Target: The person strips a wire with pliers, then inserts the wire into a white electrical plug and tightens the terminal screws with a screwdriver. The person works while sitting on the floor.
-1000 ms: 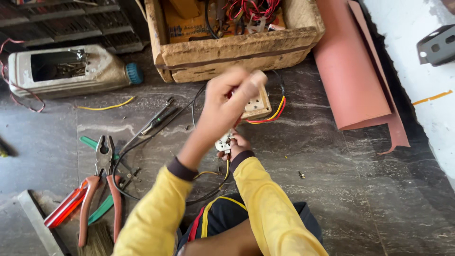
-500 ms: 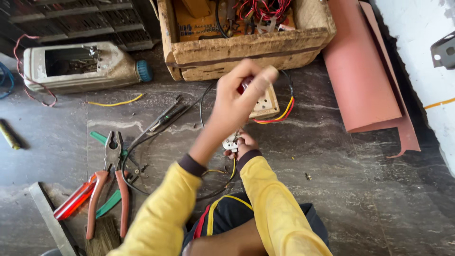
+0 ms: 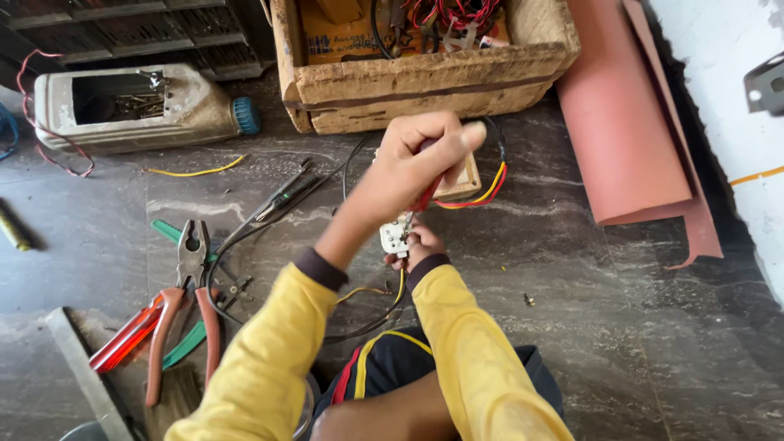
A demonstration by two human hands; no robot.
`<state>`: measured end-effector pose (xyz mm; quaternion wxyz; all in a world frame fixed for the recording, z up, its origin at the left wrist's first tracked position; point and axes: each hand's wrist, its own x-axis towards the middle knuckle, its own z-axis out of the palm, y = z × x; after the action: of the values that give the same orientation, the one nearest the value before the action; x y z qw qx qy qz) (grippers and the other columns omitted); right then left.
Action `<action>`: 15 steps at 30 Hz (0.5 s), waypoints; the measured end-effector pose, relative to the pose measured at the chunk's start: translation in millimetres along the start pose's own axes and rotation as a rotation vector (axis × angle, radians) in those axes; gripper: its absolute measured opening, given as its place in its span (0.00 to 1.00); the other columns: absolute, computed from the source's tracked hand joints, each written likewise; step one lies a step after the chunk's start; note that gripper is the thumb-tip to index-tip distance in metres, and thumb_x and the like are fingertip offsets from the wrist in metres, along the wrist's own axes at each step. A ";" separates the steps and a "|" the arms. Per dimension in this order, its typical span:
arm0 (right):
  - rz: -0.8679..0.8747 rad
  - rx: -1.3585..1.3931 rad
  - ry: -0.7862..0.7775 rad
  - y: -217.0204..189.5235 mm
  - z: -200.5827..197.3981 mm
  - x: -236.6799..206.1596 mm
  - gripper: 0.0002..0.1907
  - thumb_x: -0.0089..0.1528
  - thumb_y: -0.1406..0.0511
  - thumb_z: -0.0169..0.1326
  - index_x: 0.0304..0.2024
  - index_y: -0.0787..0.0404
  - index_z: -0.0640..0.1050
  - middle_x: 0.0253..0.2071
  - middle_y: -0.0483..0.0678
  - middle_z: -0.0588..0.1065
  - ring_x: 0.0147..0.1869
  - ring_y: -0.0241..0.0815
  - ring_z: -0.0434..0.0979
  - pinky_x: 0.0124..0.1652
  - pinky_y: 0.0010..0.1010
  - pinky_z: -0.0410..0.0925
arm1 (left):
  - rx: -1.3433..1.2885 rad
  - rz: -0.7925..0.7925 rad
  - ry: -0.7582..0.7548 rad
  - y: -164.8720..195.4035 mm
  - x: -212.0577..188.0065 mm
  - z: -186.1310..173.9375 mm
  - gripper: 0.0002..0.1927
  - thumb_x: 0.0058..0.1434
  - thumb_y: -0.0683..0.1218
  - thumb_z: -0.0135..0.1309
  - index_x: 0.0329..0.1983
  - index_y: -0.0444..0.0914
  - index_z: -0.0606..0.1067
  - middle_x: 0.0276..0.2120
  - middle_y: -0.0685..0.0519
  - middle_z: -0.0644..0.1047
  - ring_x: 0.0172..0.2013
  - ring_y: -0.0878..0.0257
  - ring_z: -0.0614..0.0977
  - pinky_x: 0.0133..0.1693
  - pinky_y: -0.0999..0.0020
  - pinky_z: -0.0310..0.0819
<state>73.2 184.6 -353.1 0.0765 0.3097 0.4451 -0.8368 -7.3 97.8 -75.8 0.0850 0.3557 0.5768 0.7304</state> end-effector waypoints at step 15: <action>0.006 0.037 -0.246 -11.2 -26.7 4.2 0.27 0.68 0.75 0.35 0.70 0.56 0.67 0.58 0.58 0.76 0.35 0.67 0.83 0.23 0.42 0.70 | -0.301 -0.093 -0.182 3.4 10.5 -12.6 0.22 0.78 0.48 0.50 0.25 0.37 0.69 0.20 0.59 0.69 0.22 0.72 0.66 0.26 0.73 0.60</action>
<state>77.4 213.0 -358.8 0.1275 0.2072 0.4158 -0.8763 -21.8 92.4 -69.3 0.2230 0.3766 0.4666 0.7686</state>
